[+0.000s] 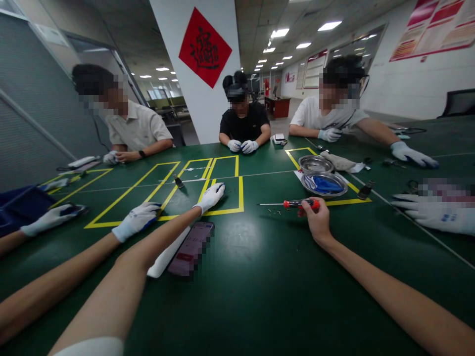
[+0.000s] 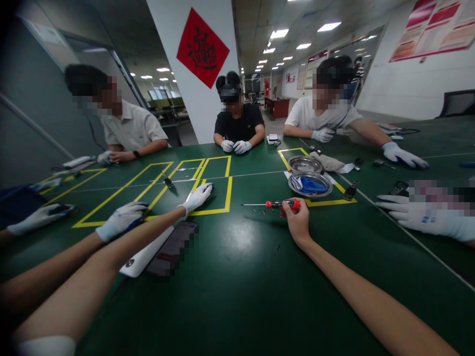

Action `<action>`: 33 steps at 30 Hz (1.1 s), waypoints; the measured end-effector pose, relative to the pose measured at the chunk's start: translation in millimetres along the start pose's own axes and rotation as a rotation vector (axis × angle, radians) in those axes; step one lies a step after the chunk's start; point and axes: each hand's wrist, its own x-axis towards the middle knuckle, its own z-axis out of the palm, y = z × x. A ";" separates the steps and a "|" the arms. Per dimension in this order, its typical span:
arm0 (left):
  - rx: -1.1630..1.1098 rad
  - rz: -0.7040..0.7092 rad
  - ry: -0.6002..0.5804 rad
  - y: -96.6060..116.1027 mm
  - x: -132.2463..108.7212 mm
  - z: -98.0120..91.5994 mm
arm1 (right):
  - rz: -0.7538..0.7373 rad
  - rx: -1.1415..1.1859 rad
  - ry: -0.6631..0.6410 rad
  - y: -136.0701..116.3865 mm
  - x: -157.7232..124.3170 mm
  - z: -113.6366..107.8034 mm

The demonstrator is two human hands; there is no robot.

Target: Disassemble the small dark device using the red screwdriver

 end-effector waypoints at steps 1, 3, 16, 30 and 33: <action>-0.021 0.013 -0.007 8.5 1.4 5.1 | 0.001 0.002 0.003 -0.3 0.0 0.1; -0.056 0.029 -0.019 27.6 5.2 17.7 | 0.004 0.009 0.011 -0.9 -0.1 0.4; -0.187 0.170 -0.102 131.3 22.8 88.2 | -0.014 0.048 0.094 -0.6 0.4 -2.8; -0.840 0.071 -0.209 166.6 6.8 110.6 | -0.029 0.134 0.279 17.5 15.6 -7.8; -1.169 -0.088 -0.174 162.1 10.9 108.4 | -0.028 0.158 0.346 23.1 22.3 -9.1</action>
